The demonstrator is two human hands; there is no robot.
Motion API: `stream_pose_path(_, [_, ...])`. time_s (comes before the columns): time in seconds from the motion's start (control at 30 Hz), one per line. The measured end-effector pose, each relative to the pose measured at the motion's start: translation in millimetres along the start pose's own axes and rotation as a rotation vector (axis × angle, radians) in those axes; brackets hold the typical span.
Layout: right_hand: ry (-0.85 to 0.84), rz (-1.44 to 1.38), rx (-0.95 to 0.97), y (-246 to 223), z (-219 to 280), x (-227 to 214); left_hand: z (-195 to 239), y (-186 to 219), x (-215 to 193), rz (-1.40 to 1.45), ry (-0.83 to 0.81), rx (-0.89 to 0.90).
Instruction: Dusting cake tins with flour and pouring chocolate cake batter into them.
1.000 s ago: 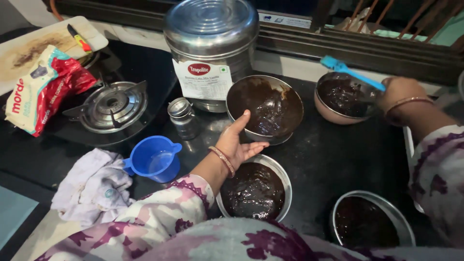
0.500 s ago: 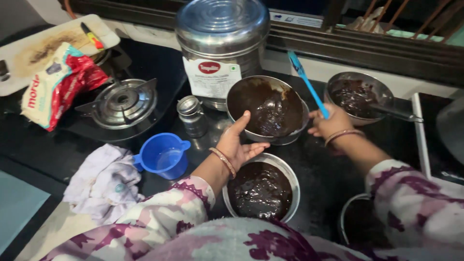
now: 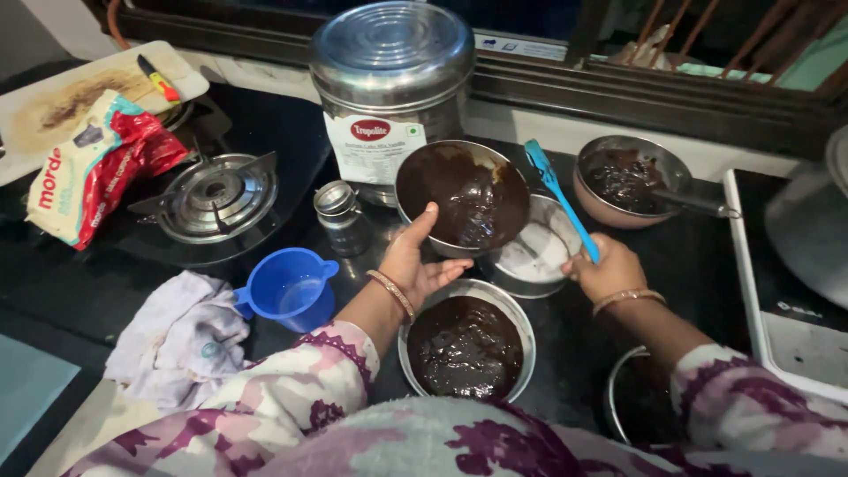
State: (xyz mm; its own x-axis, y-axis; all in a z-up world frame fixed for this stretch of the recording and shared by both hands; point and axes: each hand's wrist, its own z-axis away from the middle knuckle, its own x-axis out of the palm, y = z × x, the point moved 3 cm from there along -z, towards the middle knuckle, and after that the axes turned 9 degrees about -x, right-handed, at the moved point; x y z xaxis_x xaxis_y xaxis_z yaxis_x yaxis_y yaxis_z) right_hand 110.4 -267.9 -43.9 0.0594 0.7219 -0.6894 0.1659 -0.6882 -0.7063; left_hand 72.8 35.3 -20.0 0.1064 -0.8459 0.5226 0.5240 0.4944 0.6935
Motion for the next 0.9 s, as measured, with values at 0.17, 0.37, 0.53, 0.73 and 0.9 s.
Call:
stream_pose_path(0.17, [0.015, -0.142, 0.054, 38.6, 34.2, -7.7, -5.0, -4.1, -1.5, -0.016, 0.004, -0.027])
stream_pose_path(0.37, [0.020, -0.195, 0.130, 5.9, 66.5, -38.5, -6.4, -10.5, 16.5, -0.063, -0.005, -0.059])
stream_pose_path(0.53, [0.098, -0.073, 0.211, 6.8, 71.6, -71.7, -8.7, -11.7, 36.5, -0.129, -0.037, -0.018])
stream_pose_path(0.73, [0.080, 0.324, -0.034, -42.7, 61.9, -121.8, -3.1, -4.8, 62.5, -0.295, -0.051, 0.044])
stream_pose_path(0.9, [-0.046, 0.439, -0.172, -30.3, 19.2, -135.3, -10.0, -5.8, 73.7, -0.394, -0.145, 0.097])
